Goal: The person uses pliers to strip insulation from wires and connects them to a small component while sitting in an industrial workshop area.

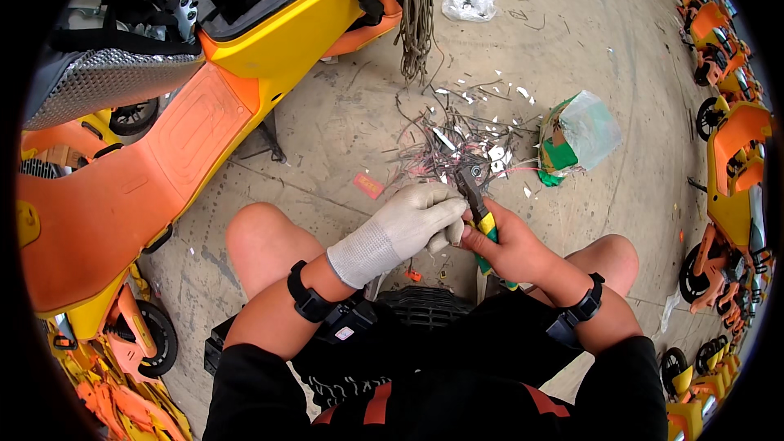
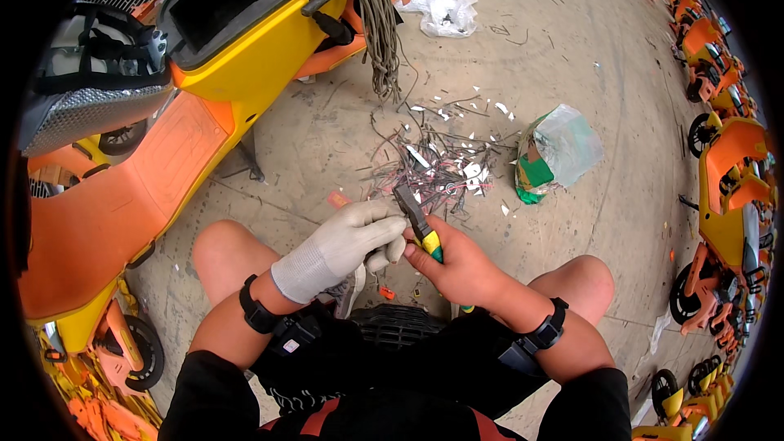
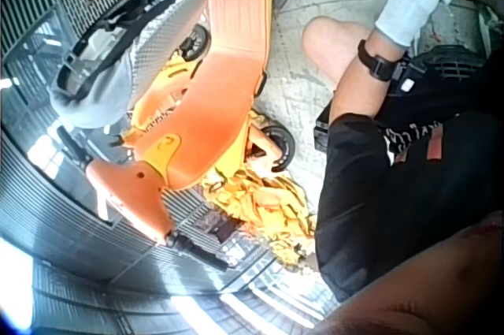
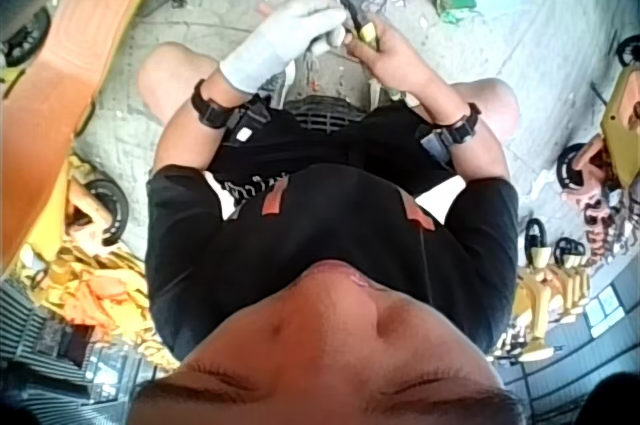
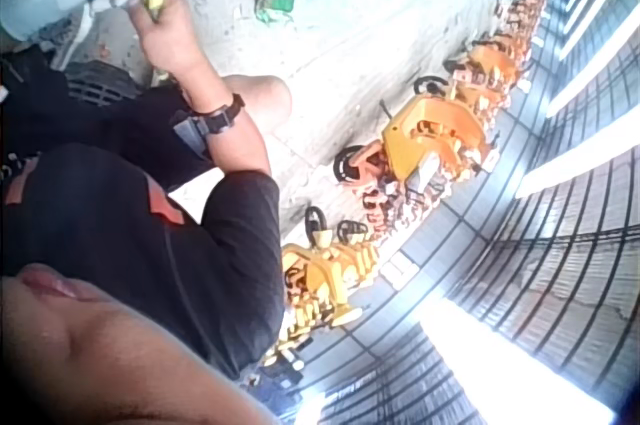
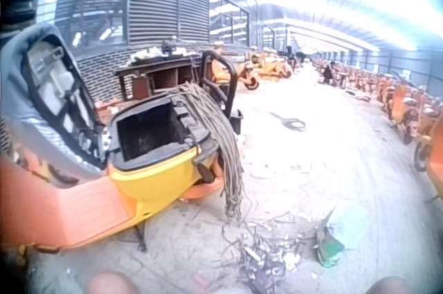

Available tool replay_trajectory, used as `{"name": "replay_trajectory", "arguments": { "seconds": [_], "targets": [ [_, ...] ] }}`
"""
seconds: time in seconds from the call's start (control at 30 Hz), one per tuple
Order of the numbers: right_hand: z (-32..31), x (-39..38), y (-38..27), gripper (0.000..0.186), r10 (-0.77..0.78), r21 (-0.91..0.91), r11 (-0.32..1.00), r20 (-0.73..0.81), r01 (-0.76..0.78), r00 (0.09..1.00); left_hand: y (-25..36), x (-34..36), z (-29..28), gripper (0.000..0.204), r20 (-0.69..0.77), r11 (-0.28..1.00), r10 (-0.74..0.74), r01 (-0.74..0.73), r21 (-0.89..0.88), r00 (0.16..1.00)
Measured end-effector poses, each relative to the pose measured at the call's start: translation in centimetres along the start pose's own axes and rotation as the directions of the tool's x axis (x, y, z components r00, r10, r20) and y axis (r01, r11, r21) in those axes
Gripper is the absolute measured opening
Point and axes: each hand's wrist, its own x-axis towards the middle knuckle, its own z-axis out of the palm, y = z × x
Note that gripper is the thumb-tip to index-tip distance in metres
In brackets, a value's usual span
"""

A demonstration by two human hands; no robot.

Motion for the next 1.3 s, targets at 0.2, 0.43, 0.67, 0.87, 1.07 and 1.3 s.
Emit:
{"name": "replay_trajectory", "arguments": {
  "seconds": [0.2,0.43,0.67,0.87,1.07,1.3],
  "targets": [
    [0.2,0.0,-0.3,0.035,-0.011,-0.014,1.0,-0.014,0.011,1.0,-0.1,0.1,-0.1,0.027,-0.02,1.0,0.003,-0.003,-0.012,1.0],
    [0.2,0.0,-0.3,0.032,-0.019,-0.059,0.998,-0.034,0.017,0.999,0.3,-0.2,-0.1,0.028,0.004,1.0,-0.014,0.014,0.0,1.0],
    [0.3,0.1,0.0,0.031,0.0,-0.044,0.999,-0.048,-0.002,0.999,0.6,-0.2,0.0,0.029,-0.02,0.999,0.007,-0.006,0.035,1.0],
    [0.4,0.1,-0.2,0.03,0.022,-0.039,0.999,-0.042,-0.024,0.999,0.4,-0.2,-0.2,0.029,-0.015,0.999,0.014,-0.014,0.044,1.0],
    [0.4,0.1,-0.3,0.029,0.008,-0.017,1.0,-0.041,-0.009,0.999,0.0,0.1,-0.2,0.028,-0.015,1.0,0.01,-0.01,0.004,1.0],
    [-0.3,0.0,-0.2,0.043,-0.045,0.043,0.998,0.045,0.043,0.998,-0.4,0.6,-0.5,0.026,-0.025,0.998,0.044,-0.043,0.041,0.999]
  ]
}}
